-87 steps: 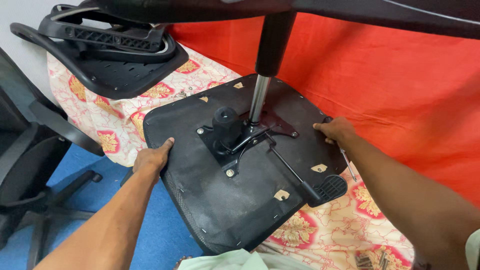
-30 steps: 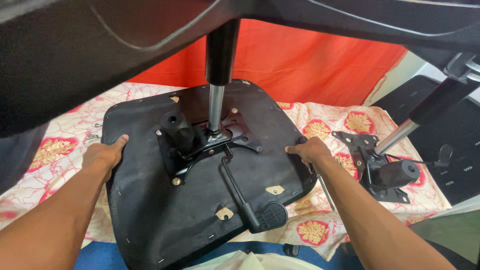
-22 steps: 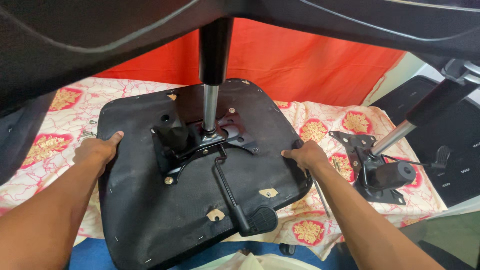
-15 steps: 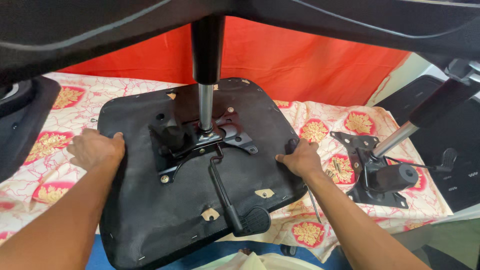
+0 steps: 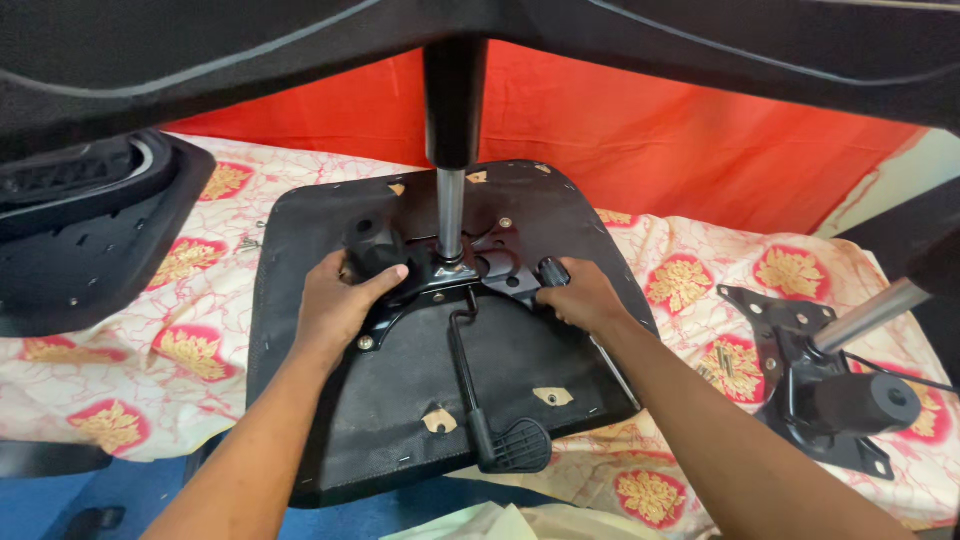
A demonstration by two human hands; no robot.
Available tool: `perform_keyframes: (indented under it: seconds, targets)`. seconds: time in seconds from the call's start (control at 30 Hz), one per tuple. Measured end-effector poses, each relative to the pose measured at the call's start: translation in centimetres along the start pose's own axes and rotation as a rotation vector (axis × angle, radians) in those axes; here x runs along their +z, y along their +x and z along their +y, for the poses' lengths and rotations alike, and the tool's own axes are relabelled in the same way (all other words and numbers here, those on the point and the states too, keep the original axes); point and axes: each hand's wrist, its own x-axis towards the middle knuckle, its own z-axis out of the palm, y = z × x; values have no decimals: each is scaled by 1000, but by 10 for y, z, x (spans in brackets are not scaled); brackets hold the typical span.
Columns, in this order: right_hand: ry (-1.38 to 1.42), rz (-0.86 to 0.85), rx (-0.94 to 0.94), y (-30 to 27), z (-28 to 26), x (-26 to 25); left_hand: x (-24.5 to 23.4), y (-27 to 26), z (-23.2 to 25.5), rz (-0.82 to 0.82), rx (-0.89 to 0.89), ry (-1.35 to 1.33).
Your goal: The person attaches a black plastic knob to a metal rod on the underside of an office chair seat. They then rotate the seat to access another mounting point and repeat the process, securing a second knob onto a similar rod.
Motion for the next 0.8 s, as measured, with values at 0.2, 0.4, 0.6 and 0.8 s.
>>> perform_keyframes:
  seconds: [0.2,0.4,0.6,0.8]
  targets:
    - [199,-141,20,28,8,-3,6,-9,20,202,17,302]
    - [-111,-231,-13,14,6,-13,-5,4,24,83,-46,458]
    - [-437,7,-256,-15,-1,-8,-10,14,20,-54,51,198]
    - [-395,74,-354,-19,0,0,-8,13,16,-50,72,93]
